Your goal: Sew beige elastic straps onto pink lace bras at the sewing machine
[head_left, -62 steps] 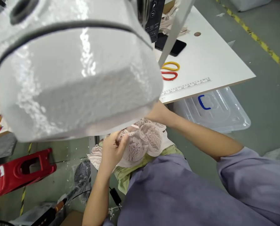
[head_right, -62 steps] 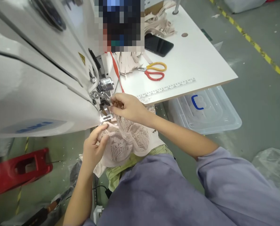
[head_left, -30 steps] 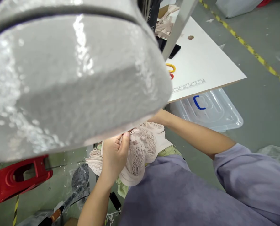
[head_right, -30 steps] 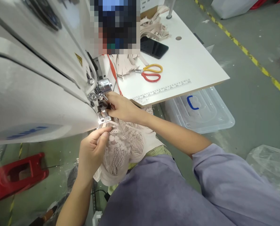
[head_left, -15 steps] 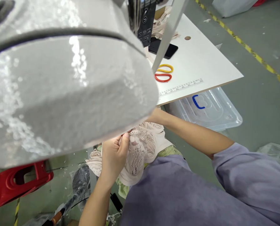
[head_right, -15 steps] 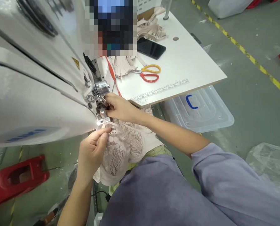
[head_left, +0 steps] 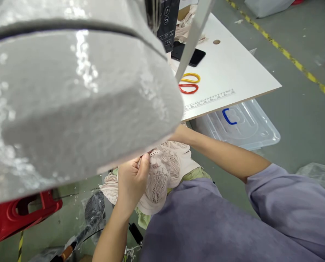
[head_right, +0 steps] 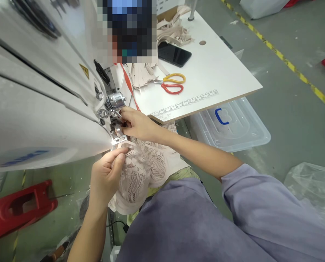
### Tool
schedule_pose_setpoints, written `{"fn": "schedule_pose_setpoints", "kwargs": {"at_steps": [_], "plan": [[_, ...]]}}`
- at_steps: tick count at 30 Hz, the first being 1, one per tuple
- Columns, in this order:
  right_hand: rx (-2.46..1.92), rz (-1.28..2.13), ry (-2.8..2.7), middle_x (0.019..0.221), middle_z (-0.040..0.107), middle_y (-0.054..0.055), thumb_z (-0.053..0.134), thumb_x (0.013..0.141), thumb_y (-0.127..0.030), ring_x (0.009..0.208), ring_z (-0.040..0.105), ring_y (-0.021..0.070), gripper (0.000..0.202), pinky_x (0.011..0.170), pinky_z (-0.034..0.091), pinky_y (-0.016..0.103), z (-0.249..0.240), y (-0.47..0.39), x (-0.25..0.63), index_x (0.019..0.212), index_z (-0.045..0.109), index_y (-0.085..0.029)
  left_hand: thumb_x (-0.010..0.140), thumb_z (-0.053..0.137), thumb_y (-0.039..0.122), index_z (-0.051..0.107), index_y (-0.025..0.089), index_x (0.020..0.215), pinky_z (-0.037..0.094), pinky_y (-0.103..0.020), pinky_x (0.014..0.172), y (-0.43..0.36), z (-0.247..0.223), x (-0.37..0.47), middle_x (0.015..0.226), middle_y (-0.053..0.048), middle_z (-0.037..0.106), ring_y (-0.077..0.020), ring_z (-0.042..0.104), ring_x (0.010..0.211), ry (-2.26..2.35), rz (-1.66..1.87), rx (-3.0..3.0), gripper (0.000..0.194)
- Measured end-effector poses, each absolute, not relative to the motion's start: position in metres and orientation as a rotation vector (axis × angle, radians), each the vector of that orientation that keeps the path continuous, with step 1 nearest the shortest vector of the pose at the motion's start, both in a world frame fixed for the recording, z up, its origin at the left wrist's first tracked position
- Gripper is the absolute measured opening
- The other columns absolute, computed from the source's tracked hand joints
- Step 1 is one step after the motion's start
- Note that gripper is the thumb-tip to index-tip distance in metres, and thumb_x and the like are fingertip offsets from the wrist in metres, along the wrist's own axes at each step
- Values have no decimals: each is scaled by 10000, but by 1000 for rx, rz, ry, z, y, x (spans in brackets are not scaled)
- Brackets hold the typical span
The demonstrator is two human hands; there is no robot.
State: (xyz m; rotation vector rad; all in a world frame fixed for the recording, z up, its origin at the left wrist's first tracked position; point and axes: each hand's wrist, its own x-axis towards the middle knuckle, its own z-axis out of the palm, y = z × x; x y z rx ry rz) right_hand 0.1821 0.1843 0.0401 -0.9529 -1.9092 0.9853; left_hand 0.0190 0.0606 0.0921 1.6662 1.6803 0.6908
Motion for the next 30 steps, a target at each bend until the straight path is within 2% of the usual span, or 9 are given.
{"fn": "schedule_pose_setpoints", "kwargs": {"at_steps": [7, 11, 14, 22, 27, 30], "plan": [[-914, 967, -1878, 918, 597, 41, 630, 805, -157, 819, 551, 168, 141, 730, 480, 319, 46, 182, 186, 709, 531, -187, 977, 539, 312, 782, 226, 1105, 525, -256, 557, 60, 94, 19, 890, -35, 797, -190, 730, 719, 1664, 640, 1755, 287], [-878, 1025, -1840, 956, 621, 45, 641, 787, -155, 858, 567, 170, 62, 764, 487, 304, 43, 182, 185, 800, 584, -173, 980, 530, 273, 763, 218, 1147, 584, -272, 687, 55, 87, 14, 924, -46, 806, -193, 757, 800, 1659, 698, 1956, 291], [-871, 1036, -1782, 976, 633, 44, 641, 783, -145, 898, 574, 182, 81, 772, 485, 301, 41, 181, 183, 845, 599, -176, 978, 534, 259, 766, 213, 1115, 595, -275, 762, 52, 80, 7, 945, -49, 808, -187, 764, 829, 1689, 763, 2061, 273], [-938, 984, -1799, 1057, 631, 76, 623, 810, -154, 954, 605, 205, 63, 791, 473, 328, 46, 175, 179, 868, 603, -169, 973, 560, 260, 776, 216, 1072, 561, -227, 683, 47, 69, -6, 911, -37, 807, -155, 748, 750, 1816, 877, 2070, 241], [-930, 935, -1823, 1016, 637, 64, 614, 798, -137, 970, 614, 210, 70, 851, 479, 351, 45, 178, 178, 842, 589, -186, 969, 557, 266, 782, 218, 1050, 510, -216, 589, 49, 68, -5, 805, -18, 787, -130, 693, 627, 1804, 899, 2042, 244], [-918, 919, -1825, 997, 633, 68, 602, 785, -125, 953, 613, 205, 70, 825, 484, 336, 44, 179, 179, 825, 580, -179, 969, 550, 270, 783, 222, 1046, 491, -217, 566, 50, 68, -2, 760, -10, 771, -125, 670, 593, 1812, 896, 2025, 250]]}}
